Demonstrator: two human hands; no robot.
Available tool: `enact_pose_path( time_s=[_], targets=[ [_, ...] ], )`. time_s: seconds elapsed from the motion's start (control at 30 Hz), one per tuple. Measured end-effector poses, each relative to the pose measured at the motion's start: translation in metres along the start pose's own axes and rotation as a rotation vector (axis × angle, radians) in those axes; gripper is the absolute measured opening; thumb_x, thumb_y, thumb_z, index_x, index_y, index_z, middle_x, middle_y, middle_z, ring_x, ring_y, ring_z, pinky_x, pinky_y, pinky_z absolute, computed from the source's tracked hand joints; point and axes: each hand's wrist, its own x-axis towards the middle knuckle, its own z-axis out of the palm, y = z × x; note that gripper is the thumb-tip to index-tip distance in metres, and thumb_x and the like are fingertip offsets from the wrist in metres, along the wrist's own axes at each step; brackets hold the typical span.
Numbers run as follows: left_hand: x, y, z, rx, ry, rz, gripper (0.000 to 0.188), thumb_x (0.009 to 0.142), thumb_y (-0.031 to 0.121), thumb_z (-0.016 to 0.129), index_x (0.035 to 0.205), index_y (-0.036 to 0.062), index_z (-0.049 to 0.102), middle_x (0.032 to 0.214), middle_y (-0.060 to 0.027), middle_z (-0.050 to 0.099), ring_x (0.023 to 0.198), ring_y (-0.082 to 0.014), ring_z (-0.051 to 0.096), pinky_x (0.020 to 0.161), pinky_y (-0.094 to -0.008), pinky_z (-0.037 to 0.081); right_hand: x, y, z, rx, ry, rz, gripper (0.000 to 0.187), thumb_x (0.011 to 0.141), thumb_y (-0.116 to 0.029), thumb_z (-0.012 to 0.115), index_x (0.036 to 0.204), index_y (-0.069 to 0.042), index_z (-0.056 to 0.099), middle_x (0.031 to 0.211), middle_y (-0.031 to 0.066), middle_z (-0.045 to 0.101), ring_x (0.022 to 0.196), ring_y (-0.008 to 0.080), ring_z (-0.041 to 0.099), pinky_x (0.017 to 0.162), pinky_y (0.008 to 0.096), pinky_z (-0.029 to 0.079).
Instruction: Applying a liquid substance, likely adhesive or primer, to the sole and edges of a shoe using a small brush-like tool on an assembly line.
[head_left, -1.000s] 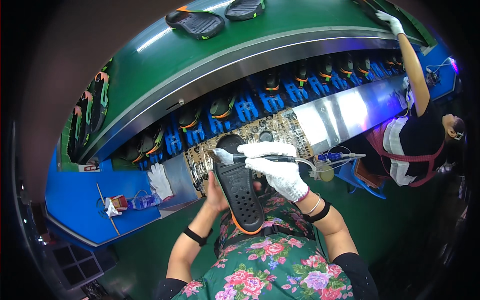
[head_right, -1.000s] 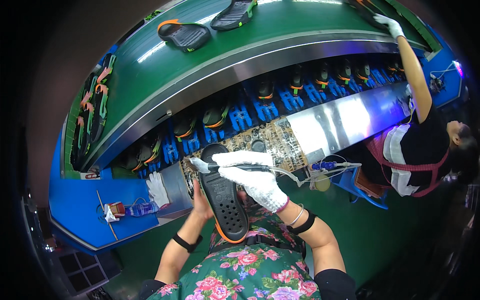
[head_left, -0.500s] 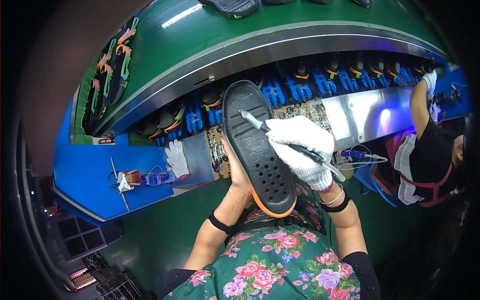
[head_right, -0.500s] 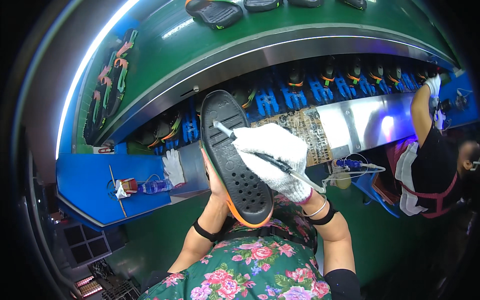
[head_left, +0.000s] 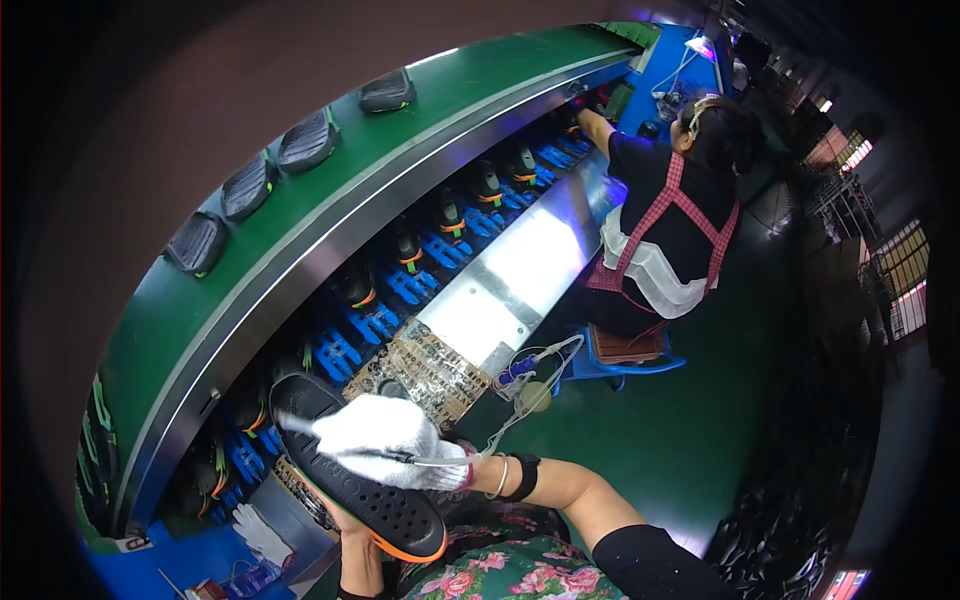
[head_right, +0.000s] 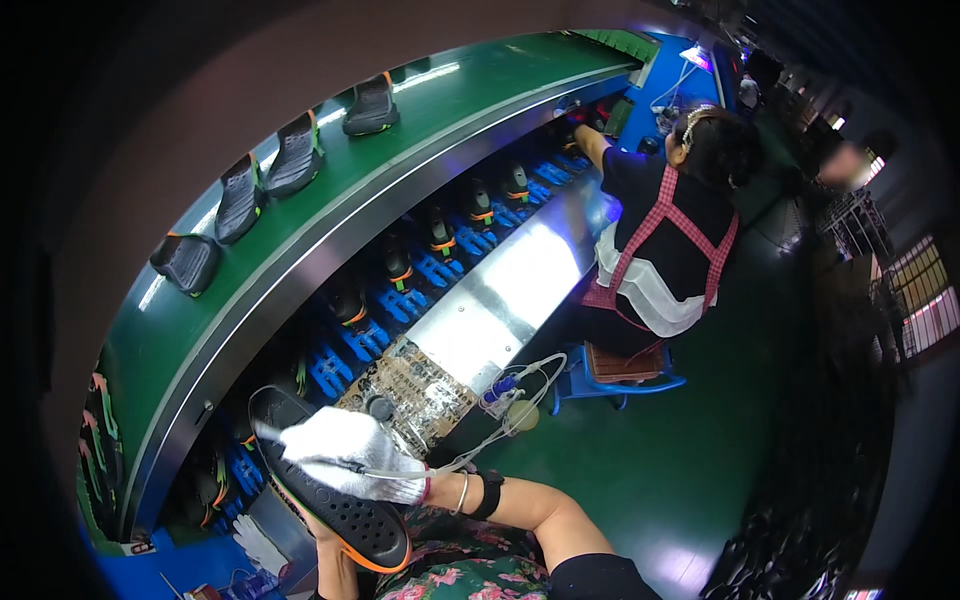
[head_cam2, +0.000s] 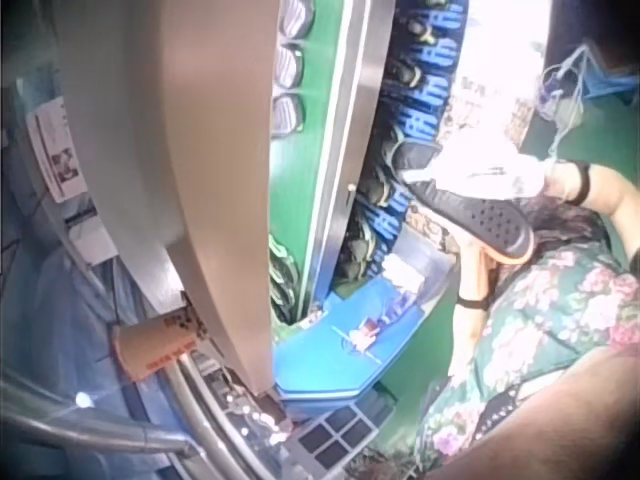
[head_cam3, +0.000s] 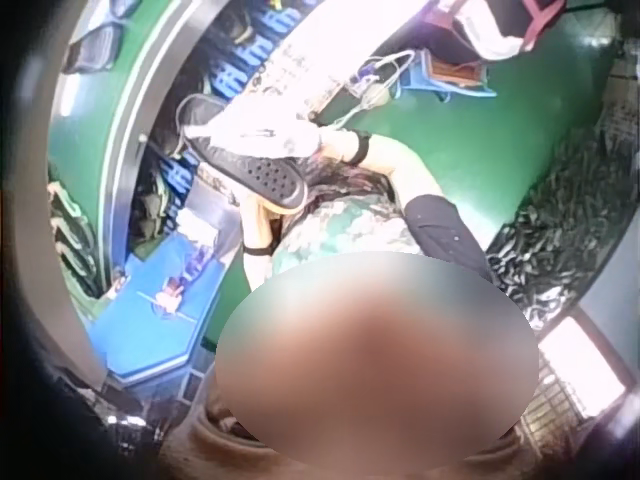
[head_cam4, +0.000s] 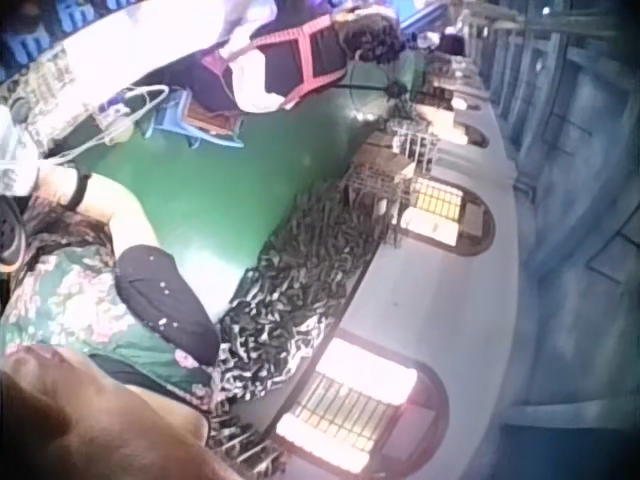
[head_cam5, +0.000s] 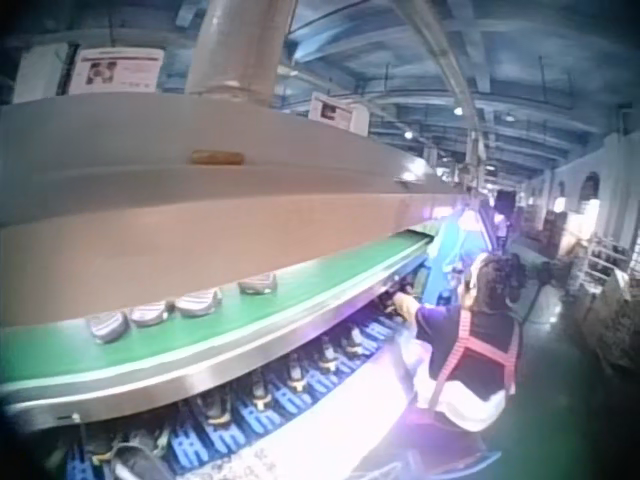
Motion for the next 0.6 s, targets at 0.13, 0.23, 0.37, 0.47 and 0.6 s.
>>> enact_pose_path(
  time_s=[0.13,0.23,0.37,0.47,0.6],
  targets=[
    [0.002,0.014,0.034,-0.048,0.075,-0.038,0.081,0.106,0.072,0.024,0.160,0.0122,0.035,0.156,-0.0059,0.048,0.140,-0.0262,0.049,0.120,-0.0421,0.037,-0.005,-0.002,0.001,-0.174,-0.047,-0.107,0.029,0.089,-0.001,0.070,0.117,-0.003,0.075,0.122,0.0181,0.073,0.110,0.0328,0.072,0.092,0.0414,0.059],
    [0.004,0.015,0.013,0.280,0.085,-0.081,0.087,0.102,0.076,0.026,0.160,0.0111,0.035,0.155,-0.0078,0.049,0.141,-0.0265,0.048,0.119,-0.0419,0.039,-0.005,-0.019,-0.009,-0.296,-0.196,-0.095,0.032,0.088,-0.010,0.073,0.120,-0.008,0.075,0.120,0.0123,0.074,0.106,0.0282,0.073,0.089,0.0402,0.059],
    [0.038,0.014,0.073,0.282,0.094,-0.011,0.090,0.100,0.080,0.023,0.162,0.0147,0.033,0.160,-0.0083,0.043,0.143,-0.0285,0.045,0.123,-0.0457,0.033,0.010,-0.008,-0.048,-0.130,-0.054,-0.033,0.026,0.086,-0.008,0.075,0.112,-0.009,0.078,0.113,0.0120,0.076,0.100,0.0316,0.073,0.086,0.0408,0.058],
    [0.039,-0.002,0.055,0.002,0.145,-0.110,0.095,0.098,0.083,0.022,0.160,0.0123,0.036,0.156,-0.0107,0.047,0.141,-0.0286,0.048,0.121,-0.0453,0.036,0.004,-0.002,-0.037,-0.248,-0.123,-0.114,0.035,0.081,-0.004,0.077,0.117,-0.006,0.076,0.117,0.0140,0.075,0.103,0.0323,0.073,0.089,0.0398,0.059],
    [0.017,-0.024,-0.015,-0.375,-0.263,-0.199,0.107,0.091,0.091,0.022,0.157,0.0075,0.040,0.155,-0.0121,0.049,0.138,-0.0281,0.052,0.118,-0.0462,0.041,-0.013,-0.009,-0.013,-0.058,-0.213,-0.048,0.030,0.081,-0.007,0.077,0.111,-0.008,0.079,0.114,0.0115,0.077,0.102,0.0306,0.074,0.086,0.0395,0.059]
  ],
)
